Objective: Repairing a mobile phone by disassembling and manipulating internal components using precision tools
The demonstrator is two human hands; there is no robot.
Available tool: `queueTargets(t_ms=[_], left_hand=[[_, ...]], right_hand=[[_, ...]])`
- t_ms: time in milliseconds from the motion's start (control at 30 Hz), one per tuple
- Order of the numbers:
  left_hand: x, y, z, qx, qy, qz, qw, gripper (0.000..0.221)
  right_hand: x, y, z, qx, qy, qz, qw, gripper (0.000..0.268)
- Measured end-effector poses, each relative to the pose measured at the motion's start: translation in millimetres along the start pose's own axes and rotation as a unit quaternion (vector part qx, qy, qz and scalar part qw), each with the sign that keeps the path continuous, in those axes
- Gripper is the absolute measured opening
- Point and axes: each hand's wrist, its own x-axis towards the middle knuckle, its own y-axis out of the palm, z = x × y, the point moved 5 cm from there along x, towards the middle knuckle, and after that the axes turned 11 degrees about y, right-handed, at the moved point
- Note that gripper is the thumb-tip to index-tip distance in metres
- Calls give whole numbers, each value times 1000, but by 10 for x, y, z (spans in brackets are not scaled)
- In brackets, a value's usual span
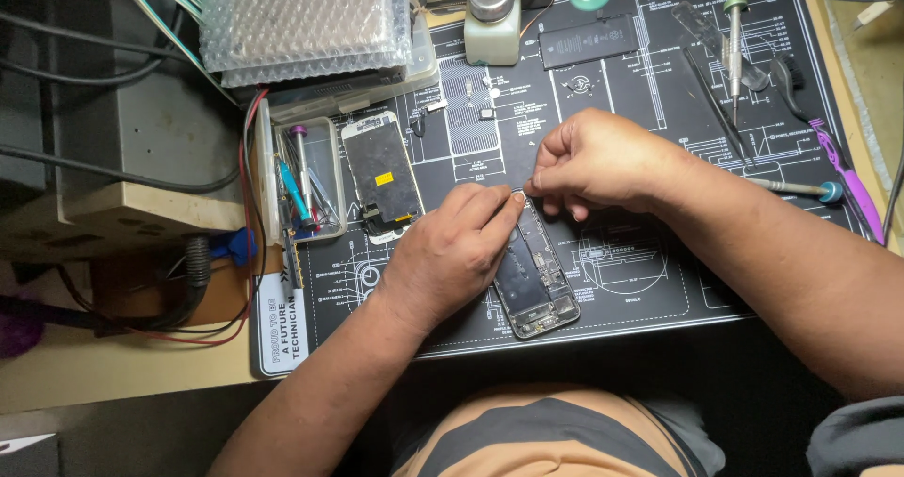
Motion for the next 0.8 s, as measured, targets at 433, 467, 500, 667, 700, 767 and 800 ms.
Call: queueTargets(t_ms=[433, 467, 500, 667, 700, 767, 800], left_hand=[[-3, -1, 3, -33, -16, 12, 999, 21], [-12, 15, 3, -34, -14, 10, 999, 22], [-32, 24, 5, -32, -16, 9, 999, 24], [-23, 0, 9, -42, -14, 15, 999, 23], [-26, -19, 8, -46, -15, 17, 999, 24], [-37, 12, 17, -47, -18, 14, 999, 24], [-49, 25, 17, -49, -20, 13, 999, 24]], right_hand=[[25, 21, 39, -20, 2, 12, 1000, 15], [17, 17, 26, -11, 10, 14, 1000, 15], [22, 23, 24, -3, 15, 19, 1000, 15], [27, 27, 8, -16, 12, 7, 1000, 15], [25, 34, 16, -16, 16, 5, 1000, 16], [49, 28, 12, -22, 8, 4, 1000, 16], [59, 32, 9, -26, 0, 3, 1000, 16]])
